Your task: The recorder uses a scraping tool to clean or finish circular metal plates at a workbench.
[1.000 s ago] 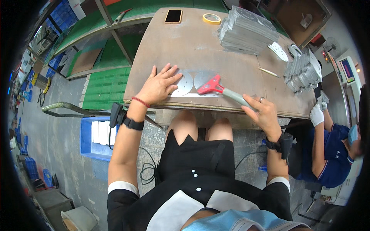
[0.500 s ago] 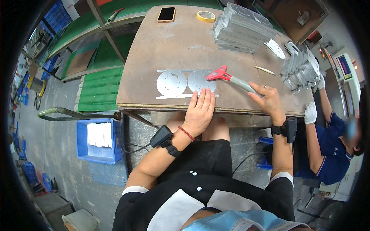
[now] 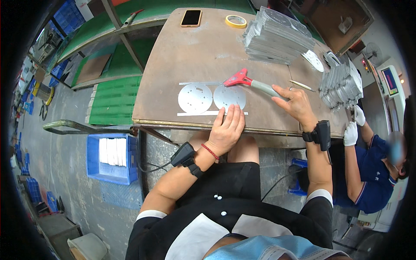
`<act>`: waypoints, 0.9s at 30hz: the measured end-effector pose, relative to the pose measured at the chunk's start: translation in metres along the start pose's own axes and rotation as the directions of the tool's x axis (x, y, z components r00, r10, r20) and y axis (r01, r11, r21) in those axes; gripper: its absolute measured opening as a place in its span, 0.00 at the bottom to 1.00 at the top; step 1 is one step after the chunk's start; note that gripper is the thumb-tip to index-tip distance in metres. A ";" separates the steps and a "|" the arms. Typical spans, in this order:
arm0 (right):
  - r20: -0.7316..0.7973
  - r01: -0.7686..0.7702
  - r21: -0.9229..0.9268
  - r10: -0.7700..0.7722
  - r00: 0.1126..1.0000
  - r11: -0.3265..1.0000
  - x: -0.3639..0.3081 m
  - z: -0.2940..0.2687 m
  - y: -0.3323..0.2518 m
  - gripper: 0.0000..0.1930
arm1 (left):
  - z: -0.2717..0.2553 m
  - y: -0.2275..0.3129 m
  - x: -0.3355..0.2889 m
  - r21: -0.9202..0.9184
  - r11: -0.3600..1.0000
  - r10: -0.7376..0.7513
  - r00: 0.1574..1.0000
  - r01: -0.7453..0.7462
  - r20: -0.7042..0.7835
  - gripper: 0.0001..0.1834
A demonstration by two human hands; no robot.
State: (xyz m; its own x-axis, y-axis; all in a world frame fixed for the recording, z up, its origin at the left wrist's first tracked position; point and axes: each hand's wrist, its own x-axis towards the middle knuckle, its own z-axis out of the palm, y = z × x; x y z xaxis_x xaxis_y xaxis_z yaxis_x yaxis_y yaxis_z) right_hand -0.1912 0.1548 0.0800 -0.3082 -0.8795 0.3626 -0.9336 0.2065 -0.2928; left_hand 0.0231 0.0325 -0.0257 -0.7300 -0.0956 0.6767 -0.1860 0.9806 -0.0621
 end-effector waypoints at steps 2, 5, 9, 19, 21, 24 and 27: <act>-0.001 0.041 0.015 -0.041 0.999 0.999 -0.003 -0.009 0.003 0.17 | 0.001 0.002 -0.001 0.004 1.000 -0.009 1.000 0.009 0.001 0.20; 0.033 0.038 0.012 -0.038 0.999 0.999 -0.009 -0.016 -0.006 0.18 | 0.003 0.002 -0.002 -0.001 1.000 -0.011 1.000 0.011 -0.022 0.20; 0.076 0.035 0.006 -0.035 0.996 0.999 0.006 -0.002 -0.020 0.17 | -0.001 0.000 0.001 0.033 0.999 0.000 1.000 0.001 -0.021 0.20; 0.095 0.049 -0.033 -0.046 0.994 0.998 0.010 -0.005 -0.032 0.16 | 0.004 0.001 0.000 0.044 0.999 0.002 0.998 0.001 -0.065 0.20; 0.041 0.154 -0.062 -0.152 0.988 0.986 0.022 0.009 -0.037 0.16 | 0.002 0.000 0.000 0.034 0.999 0.006 0.998 -0.004 -0.055 0.19; 0.057 0.148 -0.062 -0.145 0.988 0.987 0.042 0.026 -0.054 0.17 | 0.005 -0.003 -0.004 0.045 0.999 0.000 0.998 0.003 -0.056 0.19; 0.109 0.184 -0.084 -0.175 0.979 0.979 0.039 0.016 -0.049 0.17 | 0.007 -0.003 -0.004 0.032 0.999 0.003 0.999 -0.001 -0.053 0.20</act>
State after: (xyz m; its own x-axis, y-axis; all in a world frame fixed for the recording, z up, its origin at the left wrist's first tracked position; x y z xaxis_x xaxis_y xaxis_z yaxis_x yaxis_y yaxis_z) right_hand -0.1543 0.1035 0.0947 -0.1186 -0.9435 0.3093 -0.9864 0.0762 -0.1457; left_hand 0.0224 0.0292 -0.0333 -0.6949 -0.0835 0.7143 -0.2063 0.9746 -0.0868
